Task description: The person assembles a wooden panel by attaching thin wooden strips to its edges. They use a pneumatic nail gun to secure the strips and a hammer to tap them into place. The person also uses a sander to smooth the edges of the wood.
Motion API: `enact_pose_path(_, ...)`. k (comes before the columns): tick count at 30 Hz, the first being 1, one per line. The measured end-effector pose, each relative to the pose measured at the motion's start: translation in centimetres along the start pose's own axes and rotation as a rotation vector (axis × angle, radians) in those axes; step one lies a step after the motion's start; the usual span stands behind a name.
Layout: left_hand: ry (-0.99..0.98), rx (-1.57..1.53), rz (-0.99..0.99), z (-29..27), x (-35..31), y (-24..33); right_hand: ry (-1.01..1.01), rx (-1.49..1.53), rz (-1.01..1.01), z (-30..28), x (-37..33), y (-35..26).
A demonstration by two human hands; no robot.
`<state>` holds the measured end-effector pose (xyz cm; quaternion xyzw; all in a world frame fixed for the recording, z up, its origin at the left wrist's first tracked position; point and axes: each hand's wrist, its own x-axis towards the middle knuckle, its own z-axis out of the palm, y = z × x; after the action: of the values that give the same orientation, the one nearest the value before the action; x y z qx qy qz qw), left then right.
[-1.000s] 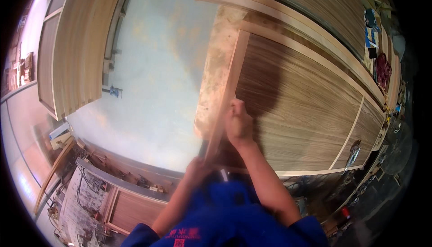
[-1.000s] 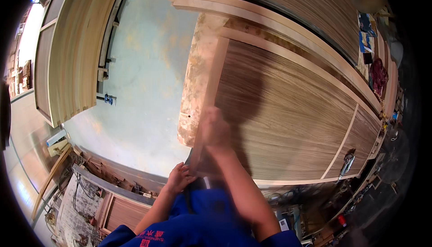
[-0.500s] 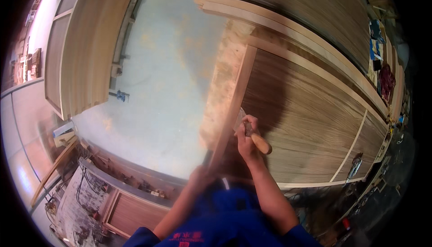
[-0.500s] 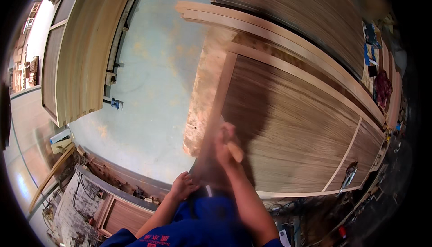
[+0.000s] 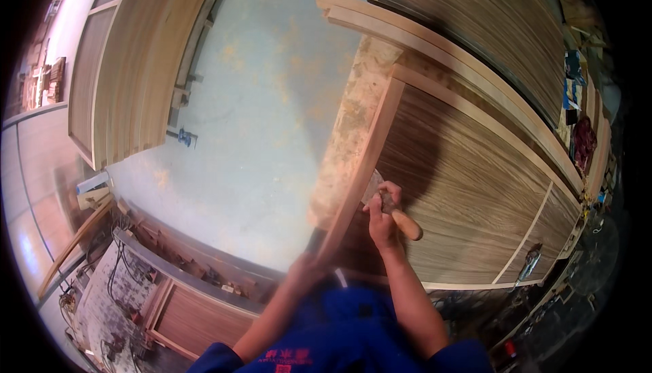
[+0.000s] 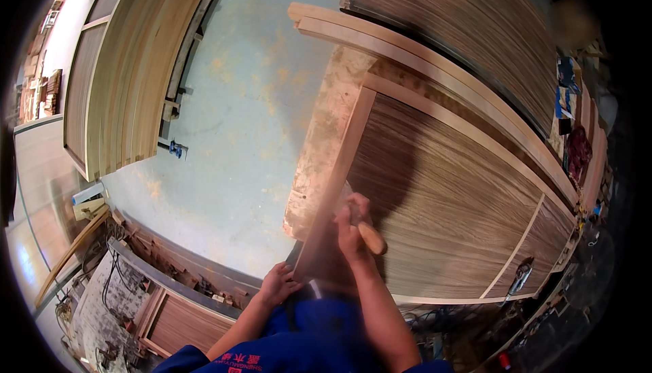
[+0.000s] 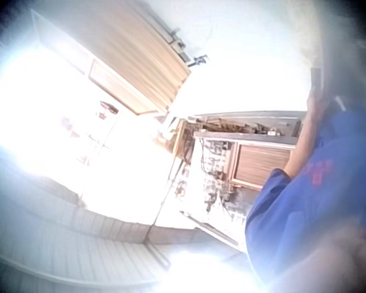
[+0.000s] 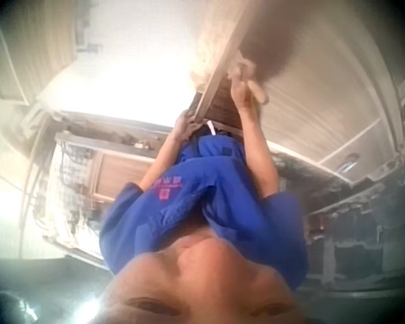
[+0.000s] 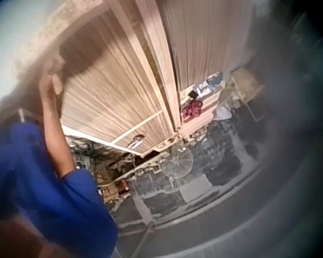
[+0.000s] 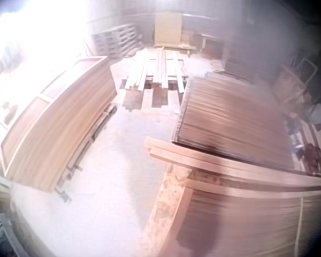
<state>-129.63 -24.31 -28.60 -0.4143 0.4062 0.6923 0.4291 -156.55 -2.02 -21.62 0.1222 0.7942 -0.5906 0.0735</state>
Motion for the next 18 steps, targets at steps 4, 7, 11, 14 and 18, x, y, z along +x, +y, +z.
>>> enact_pose_path(4,0.025,0.012,-0.032,-0.3,0.2,0.0,-0.032,-0.311,-0.083,0.4,0.2,-0.4)
enact_pose_path(7,-0.038,0.136,0.087,-1.9,0.4,-1.7,0.017,0.002,0.024,0.2,0.0,0.1)
enact_pose_path(11,0.186,0.605,0.114,-1.2,0.0,-0.1,-0.034,-0.224,-0.030,0.1,0.2,-1.2)
enact_pose_path(14,0.656,0.559,0.464,6.3,-1.7,12.8,-0.011,-0.246,-0.053,-0.4,-0.1,-2.6)
enact_pose_path(18,0.212,0.518,0.888,14.8,6.4,29.8,0.046,-0.089,-0.034,-1.0,-0.5,-2.7)
